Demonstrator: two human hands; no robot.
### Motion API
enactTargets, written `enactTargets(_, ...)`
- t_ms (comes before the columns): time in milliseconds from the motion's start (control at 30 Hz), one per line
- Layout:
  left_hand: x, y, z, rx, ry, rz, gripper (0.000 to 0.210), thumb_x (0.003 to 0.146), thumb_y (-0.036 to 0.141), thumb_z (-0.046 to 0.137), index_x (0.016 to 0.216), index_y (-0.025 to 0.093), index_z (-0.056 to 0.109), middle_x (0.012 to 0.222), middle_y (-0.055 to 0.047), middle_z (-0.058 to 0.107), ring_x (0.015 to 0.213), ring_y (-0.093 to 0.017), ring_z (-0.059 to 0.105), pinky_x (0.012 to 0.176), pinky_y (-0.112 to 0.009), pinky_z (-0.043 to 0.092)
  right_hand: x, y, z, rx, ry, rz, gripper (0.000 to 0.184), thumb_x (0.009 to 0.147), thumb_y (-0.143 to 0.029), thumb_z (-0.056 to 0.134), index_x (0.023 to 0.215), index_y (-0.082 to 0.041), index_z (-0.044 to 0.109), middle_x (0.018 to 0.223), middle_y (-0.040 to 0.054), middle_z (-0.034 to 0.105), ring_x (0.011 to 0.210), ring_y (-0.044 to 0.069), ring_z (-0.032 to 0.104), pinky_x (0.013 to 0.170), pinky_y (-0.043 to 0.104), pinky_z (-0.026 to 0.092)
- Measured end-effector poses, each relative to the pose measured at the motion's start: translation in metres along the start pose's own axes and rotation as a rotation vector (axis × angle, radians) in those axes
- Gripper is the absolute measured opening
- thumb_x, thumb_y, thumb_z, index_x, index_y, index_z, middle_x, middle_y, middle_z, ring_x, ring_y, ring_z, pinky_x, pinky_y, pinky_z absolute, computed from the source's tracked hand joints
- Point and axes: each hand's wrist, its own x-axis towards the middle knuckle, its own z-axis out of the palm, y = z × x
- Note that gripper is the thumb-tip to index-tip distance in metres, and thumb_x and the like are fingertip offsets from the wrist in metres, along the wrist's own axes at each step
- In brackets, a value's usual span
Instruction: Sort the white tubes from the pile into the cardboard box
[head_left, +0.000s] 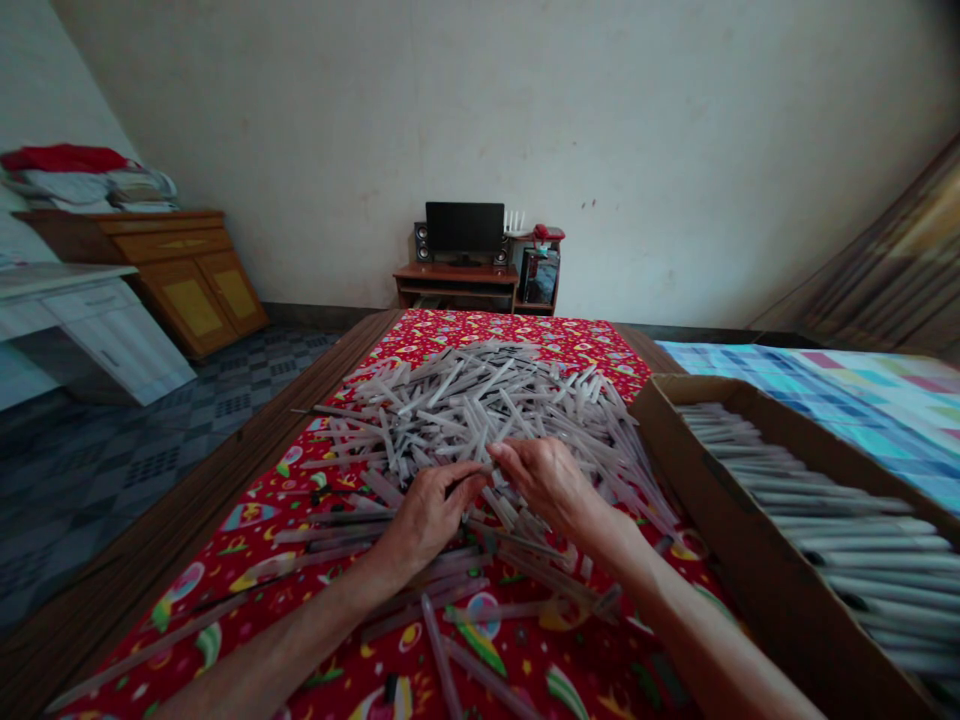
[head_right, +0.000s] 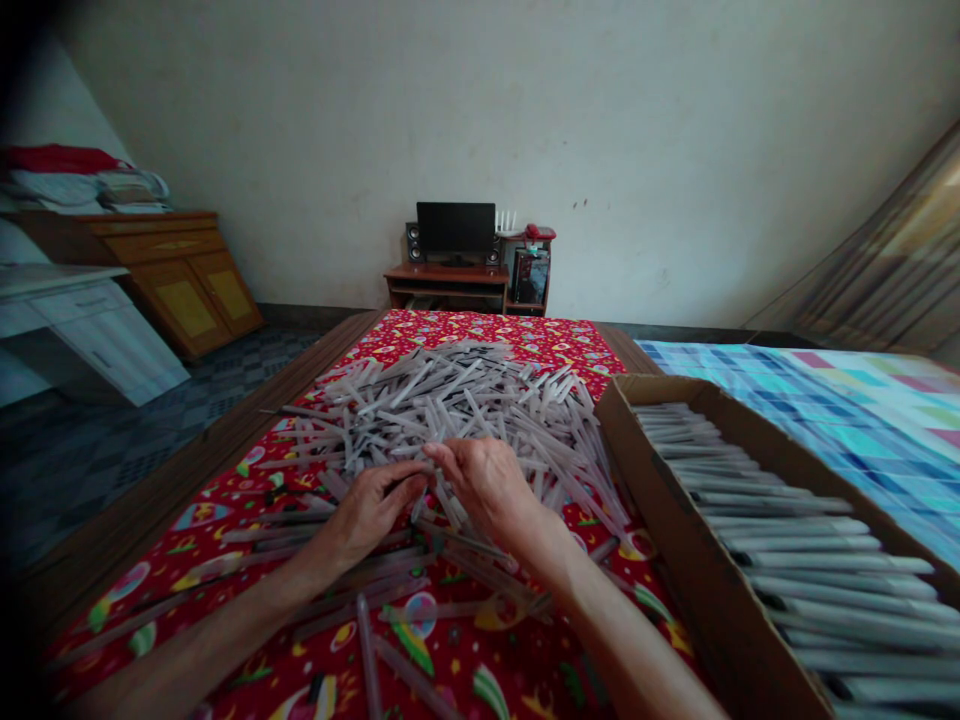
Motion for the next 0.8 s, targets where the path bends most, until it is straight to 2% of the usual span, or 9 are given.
enactTargets(100, 0.001, -0.001, -0.001, 0.012, 0.007, -0.008, 0.03, 0.086, 0.033, 0.045, 0.091, 0.016, 0.069, 0.085, -0.005, 0.071, 0.077, -0.019, 0.064, 0.071, -0.025, 0.046, 0.0, 0.003, -0.014, 0.259, -0.081, -0.034, 0.04, 0.094, -0.039, 0.029, 0.098, -0.014, 0.059, 0.066, 0.0017, 0.061, 0.058, 0.009, 0.052, 0.053, 0.018, 0.031)
enactTargets(167, 0.001, -0.001, -0.001, 0.027, 0.013, -0.003, 0.03, 0.086, 0.032, 0.045, 0.093, 0.016, 0.069, 0.087, -0.005, 0.072, 0.078, -0.019, 0.064, 0.073, -0.026, 0.047, 0.001, 0.005, -0.02, 0.337, -0.12, -0.064, 0.031, 0.09, -0.034, 0.04, 0.11, -0.014, 0.055, 0.073, 0.002, 0.063, 0.064, 0.01, 0.056, 0.057, 0.017, 0.036)
enactTargets(233, 0.001, -0.002, 0.0, 0.048, 0.032, -0.001, 0.03, 0.085, 0.033, 0.046, 0.094, 0.015, 0.069, 0.09, -0.006, 0.072, 0.08, -0.02, 0.065, 0.075, -0.027, 0.047, 0.001, 0.007, -0.021, 0.321, -0.129, -0.102, 0.023, 0.087, -0.027, 0.046, 0.102, -0.014, 0.058, 0.071, 0.0014, 0.062, 0.061, 0.009, 0.054, 0.057, 0.017, 0.035)
enactTargets(300, 0.0, -0.002, 0.0, 0.057, 0.046, 0.011, 0.031, 0.085, 0.033, 0.047, 0.095, 0.015, 0.069, 0.091, -0.006, 0.072, 0.083, -0.021, 0.065, 0.077, -0.027, 0.047, 0.001, 0.008, -0.016, 0.235, -0.093, -0.141, 0.018, 0.087, -0.023, 0.045, 0.085, -0.014, 0.061, 0.064, 0.0003, 0.058, 0.054, 0.007, 0.048, 0.053, 0.017, 0.031)
enactTargets(367, 0.0, -0.003, 0.001, 0.058, 0.047, 0.028, 0.03, 0.085, 0.033, 0.047, 0.094, 0.016, 0.07, 0.092, -0.006, 0.072, 0.084, -0.021, 0.066, 0.078, -0.027, 0.047, 0.0, 0.007, -0.009, 0.105, -0.016, -0.157, 0.026, 0.089, -0.025, 0.043, 0.071, -0.014, 0.057, 0.058, -0.0003, 0.053, 0.05, 0.007, 0.04, 0.051, 0.019, 0.025)
enactTargets(467, 0.0, -0.003, 0.001, 0.063, 0.049, 0.044, 0.029, 0.085, 0.033, 0.047, 0.093, 0.017, 0.07, 0.091, -0.006, 0.072, 0.085, -0.021, 0.066, 0.076, -0.027, 0.048, -0.001, 0.005, -0.002, -0.069, 0.046, -0.14, 0.038, 0.092, -0.03, 0.036, 0.061, -0.014, 0.052, 0.054, -0.0006, 0.048, 0.047, 0.007, 0.031, 0.05, 0.023, 0.019)
enactTargets(567, 0.0, -0.002, 0.0, 0.049, 0.031, 0.056, 0.028, 0.086, 0.032, 0.047, 0.093, 0.018, 0.07, 0.089, -0.004, 0.072, 0.081, -0.019, 0.066, 0.074, -0.026, 0.048, -0.001, 0.003, -0.006, -0.093, 0.0, -0.085, 0.046, 0.094, -0.035, 0.03, 0.062, -0.014, 0.054, 0.05, -0.0013, 0.045, 0.044, 0.007, 0.029, 0.049, 0.024, 0.017)
enactTargets(733, 0.001, 0.0, -0.002, 0.049, 0.032, 0.058, 0.028, 0.086, 0.032, 0.046, 0.093, 0.017, 0.069, 0.087, -0.004, 0.072, 0.078, -0.018, 0.066, 0.072, -0.025, 0.048, -0.001, 0.002, -0.017, 0.157, -0.061, -0.14, 0.031, 0.092, -0.037, 0.037, 0.098, -0.015, 0.058, 0.063, -0.0014, 0.056, 0.052, 0.007, 0.043, 0.051, 0.019, 0.025)
enactTargets(800, 0.0, 0.0, -0.002, 0.046, 0.025, 0.075, 0.027, 0.086, 0.031, 0.046, 0.093, 0.017, 0.069, 0.089, -0.004, 0.072, 0.082, -0.019, 0.066, 0.073, -0.025, 0.047, -0.001, 0.002, -0.013, 0.136, -0.05, -0.154, 0.029, 0.091, -0.034, 0.039, 0.086, -0.014, 0.06, 0.059, -0.0016, 0.053, 0.05, 0.006, 0.04, 0.051, 0.019, 0.024)
